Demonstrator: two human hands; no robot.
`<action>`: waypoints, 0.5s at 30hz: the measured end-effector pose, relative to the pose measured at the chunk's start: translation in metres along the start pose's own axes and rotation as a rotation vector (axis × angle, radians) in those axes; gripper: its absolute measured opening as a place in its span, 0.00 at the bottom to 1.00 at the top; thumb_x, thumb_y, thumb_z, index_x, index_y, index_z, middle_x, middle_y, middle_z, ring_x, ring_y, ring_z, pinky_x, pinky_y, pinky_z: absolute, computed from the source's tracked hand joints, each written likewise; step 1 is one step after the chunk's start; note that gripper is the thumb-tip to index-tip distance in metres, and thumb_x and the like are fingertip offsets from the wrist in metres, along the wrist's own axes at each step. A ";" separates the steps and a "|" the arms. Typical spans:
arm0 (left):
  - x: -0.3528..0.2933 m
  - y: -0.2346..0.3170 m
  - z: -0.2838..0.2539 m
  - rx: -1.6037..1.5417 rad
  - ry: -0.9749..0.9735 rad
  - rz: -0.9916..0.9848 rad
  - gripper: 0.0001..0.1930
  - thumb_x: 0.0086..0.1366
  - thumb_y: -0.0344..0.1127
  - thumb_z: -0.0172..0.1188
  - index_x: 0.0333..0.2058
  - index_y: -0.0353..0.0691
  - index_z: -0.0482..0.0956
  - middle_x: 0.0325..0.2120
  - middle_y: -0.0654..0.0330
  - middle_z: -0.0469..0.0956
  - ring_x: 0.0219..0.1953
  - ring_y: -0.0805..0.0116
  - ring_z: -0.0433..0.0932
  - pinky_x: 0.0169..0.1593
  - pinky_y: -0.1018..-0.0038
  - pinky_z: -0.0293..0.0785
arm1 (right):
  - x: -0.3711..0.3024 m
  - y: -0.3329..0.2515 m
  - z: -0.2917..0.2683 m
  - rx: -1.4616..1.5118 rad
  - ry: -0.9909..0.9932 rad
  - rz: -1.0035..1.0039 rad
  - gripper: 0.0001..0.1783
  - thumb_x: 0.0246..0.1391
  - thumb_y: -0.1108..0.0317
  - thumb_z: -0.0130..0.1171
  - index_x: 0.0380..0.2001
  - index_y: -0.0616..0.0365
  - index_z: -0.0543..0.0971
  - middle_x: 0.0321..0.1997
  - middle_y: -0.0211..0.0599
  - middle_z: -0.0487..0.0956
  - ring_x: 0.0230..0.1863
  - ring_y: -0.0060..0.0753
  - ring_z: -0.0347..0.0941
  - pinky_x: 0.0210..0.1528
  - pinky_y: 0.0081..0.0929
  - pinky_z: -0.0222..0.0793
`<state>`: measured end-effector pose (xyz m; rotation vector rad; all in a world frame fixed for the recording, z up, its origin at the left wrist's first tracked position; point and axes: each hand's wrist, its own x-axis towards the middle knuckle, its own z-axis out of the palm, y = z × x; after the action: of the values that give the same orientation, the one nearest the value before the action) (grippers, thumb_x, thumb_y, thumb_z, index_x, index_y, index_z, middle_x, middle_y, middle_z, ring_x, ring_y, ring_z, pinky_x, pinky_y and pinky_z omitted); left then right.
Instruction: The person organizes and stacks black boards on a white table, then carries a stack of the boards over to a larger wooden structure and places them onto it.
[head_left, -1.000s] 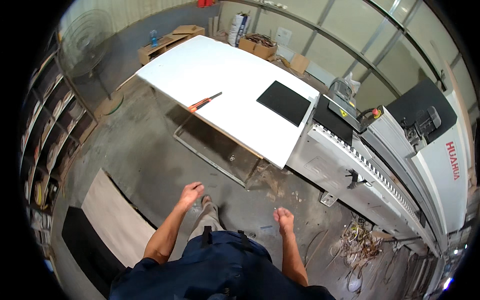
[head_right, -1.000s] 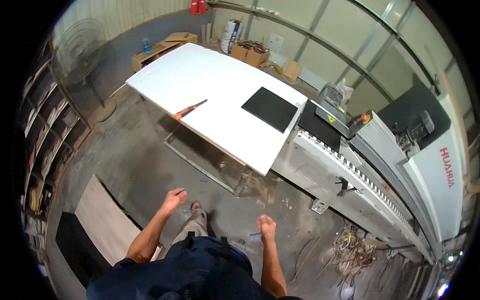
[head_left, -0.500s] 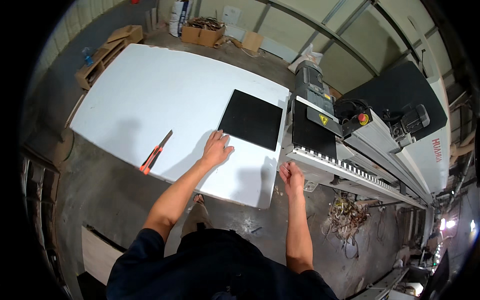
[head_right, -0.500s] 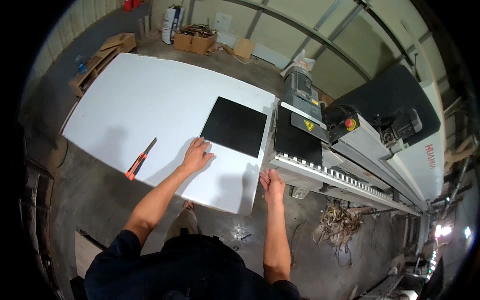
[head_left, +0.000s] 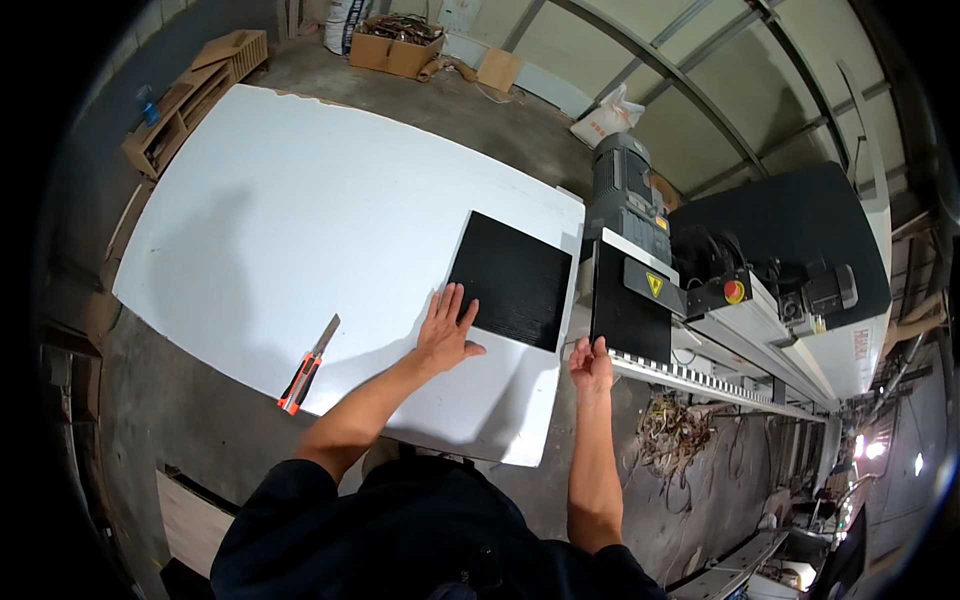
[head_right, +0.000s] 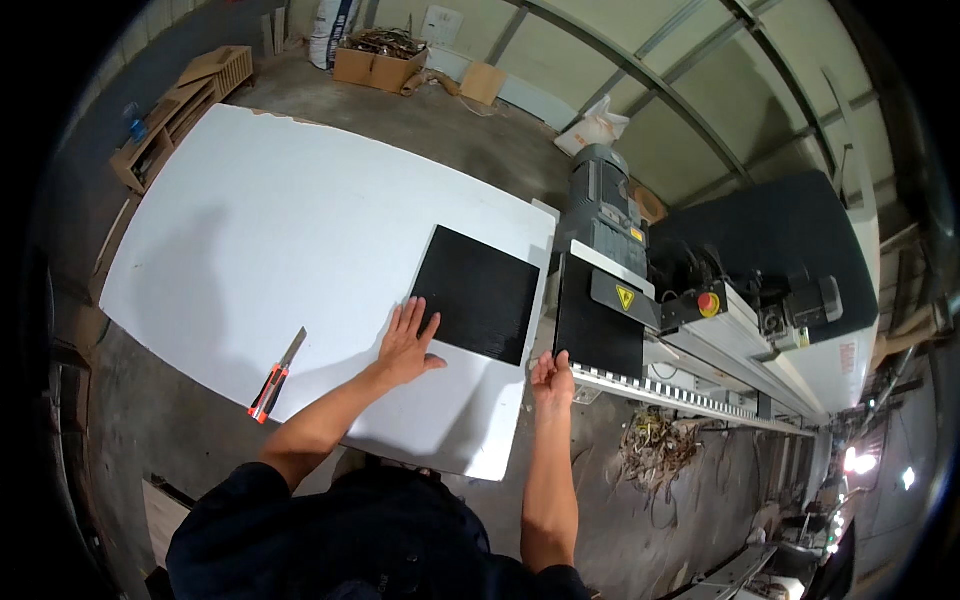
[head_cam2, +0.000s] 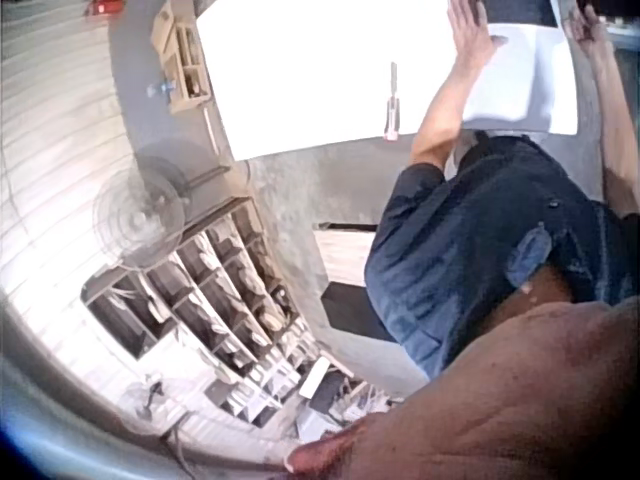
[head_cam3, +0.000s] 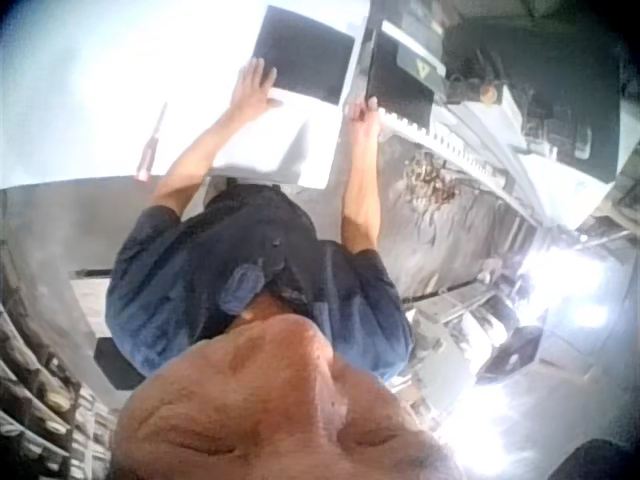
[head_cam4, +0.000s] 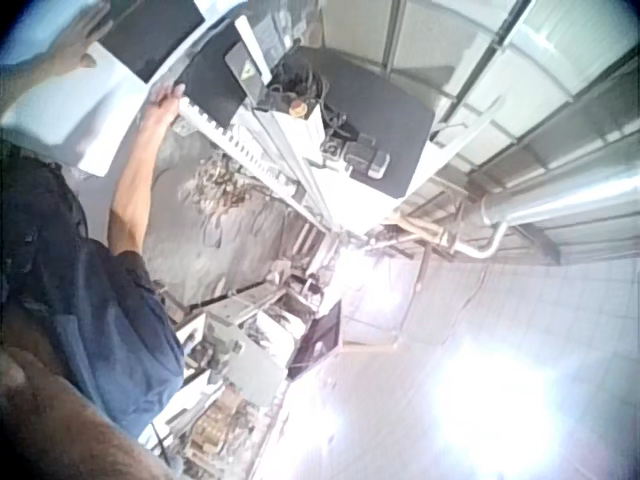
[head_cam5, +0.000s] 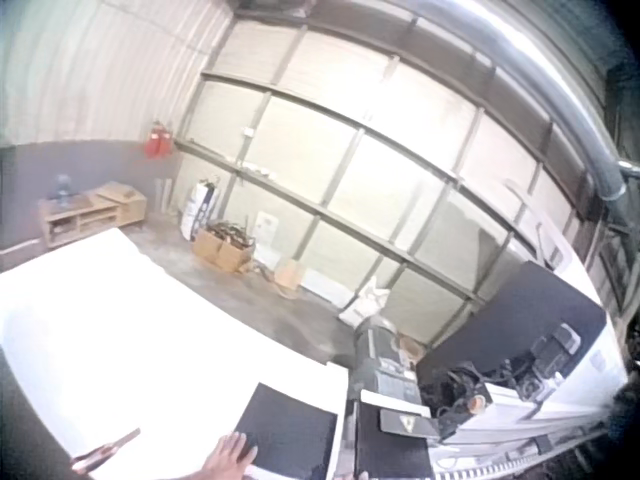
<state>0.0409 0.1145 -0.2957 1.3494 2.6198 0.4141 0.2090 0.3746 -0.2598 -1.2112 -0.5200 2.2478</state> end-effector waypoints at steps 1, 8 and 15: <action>-0.004 -0.002 0.003 -0.029 0.039 0.015 0.47 0.57 0.69 0.46 0.65 0.40 0.51 0.66 0.39 0.39 0.69 0.46 0.32 0.68 0.54 0.28 | -0.002 0.003 0.002 -0.049 -0.003 0.004 0.19 0.60 0.53 0.51 0.24 0.57 0.73 0.19 0.31 0.76 0.18 0.27 0.71 0.23 0.21 0.72; -0.029 -0.003 0.007 -0.053 0.133 0.054 0.43 0.56 0.64 0.52 0.61 0.37 0.59 0.65 0.39 0.43 0.69 0.46 0.36 0.69 0.57 0.33 | -0.036 0.053 0.013 -0.243 -0.272 0.085 0.14 0.58 0.57 0.54 0.28 0.56 0.77 0.24 0.30 0.79 0.25 0.24 0.74 0.33 0.24 0.70; -0.014 0.012 -0.002 -0.487 0.513 -0.142 0.30 0.60 0.43 0.60 0.55 0.29 0.66 0.44 0.45 0.76 0.42 0.54 0.75 0.47 0.63 0.69 | -0.074 0.116 0.040 -0.493 -0.357 0.168 0.11 0.57 0.60 0.57 0.31 0.57 0.78 0.29 0.34 0.79 0.29 0.27 0.72 0.35 0.26 0.70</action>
<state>0.0577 0.1091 -0.2899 0.9818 2.6830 1.4255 0.1775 0.2352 -0.2556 -1.1033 -1.2073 2.5869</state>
